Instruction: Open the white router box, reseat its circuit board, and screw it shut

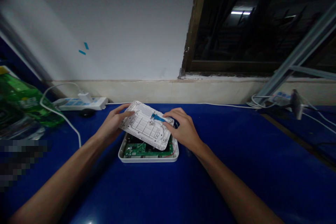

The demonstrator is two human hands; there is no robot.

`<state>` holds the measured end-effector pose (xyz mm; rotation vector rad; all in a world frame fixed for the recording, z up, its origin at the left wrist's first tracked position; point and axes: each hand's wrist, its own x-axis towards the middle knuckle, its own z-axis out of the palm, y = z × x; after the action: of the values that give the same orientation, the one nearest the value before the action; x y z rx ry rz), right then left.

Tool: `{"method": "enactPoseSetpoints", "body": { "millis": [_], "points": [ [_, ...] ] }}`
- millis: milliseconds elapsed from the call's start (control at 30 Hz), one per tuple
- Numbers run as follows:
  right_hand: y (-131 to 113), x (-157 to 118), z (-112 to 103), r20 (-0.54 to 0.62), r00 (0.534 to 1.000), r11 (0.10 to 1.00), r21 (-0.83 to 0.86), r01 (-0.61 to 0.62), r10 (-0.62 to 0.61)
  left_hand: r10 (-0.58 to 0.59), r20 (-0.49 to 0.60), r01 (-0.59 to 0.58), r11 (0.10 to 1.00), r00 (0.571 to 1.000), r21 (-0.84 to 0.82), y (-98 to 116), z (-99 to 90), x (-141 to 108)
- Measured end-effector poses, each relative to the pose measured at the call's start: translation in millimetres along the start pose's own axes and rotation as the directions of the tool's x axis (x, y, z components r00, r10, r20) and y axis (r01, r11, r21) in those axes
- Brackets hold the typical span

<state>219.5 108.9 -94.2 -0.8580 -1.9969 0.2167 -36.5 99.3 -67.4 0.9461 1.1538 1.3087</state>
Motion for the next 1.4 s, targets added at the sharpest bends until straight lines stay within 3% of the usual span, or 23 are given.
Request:
{"method": "enactPoseSetpoints", "body": {
  "millis": [233, 533, 733, 1067, 1233, 1333, 1400],
  "points": [
    [-1.9, 1.2, 1.7, 0.029, 0.998, 0.995, -0.084, 0.052, -0.050, 0.076, 0.002, -0.076, 0.997, 0.997, 0.016, -2.8, 1.7, -1.3],
    [-4.3, -1.1, 15.3, -0.045, 0.985, 0.986, -0.041, 0.163, -0.165, 0.144, 0.029, -0.145, 0.989, 0.989, 0.027, 0.9, -1.3, -3.3],
    [-6.0, -3.2, 18.5, -0.029, 0.993, 0.993, 0.020, 0.115, -0.115, 0.157, 0.059, -0.159, 0.987, 0.986, 0.032, 3.6, -4.8, -3.2],
    [-3.9, -5.6, 22.2, -0.018, 0.990, 0.990, -0.021, 0.137, -0.138, 0.217, 0.058, -0.222, 0.970, 0.974, 0.099, -2.4, -4.8, -1.5],
    [-5.8, -1.7, 19.2, -0.074, 0.994, 0.997, -0.011, 0.078, -0.078, 0.222, 0.122, -0.222, 0.975, 0.967, -0.013, 7.7, 2.0, -10.2],
    [-6.4, 2.3, 14.4, -0.142, 0.988, 0.995, 0.083, -0.055, 0.066, 0.264, 0.226, -0.239, 0.962, 0.938, -0.134, 10.1, 7.4, -15.6],
    [-4.9, 5.1, 10.5, -0.120, 0.982, 0.975, 0.188, -0.119, 0.143, 0.316, 0.280, -0.285, 0.947, 0.906, -0.147, 8.5, 9.9, -17.0]
  ]
}}
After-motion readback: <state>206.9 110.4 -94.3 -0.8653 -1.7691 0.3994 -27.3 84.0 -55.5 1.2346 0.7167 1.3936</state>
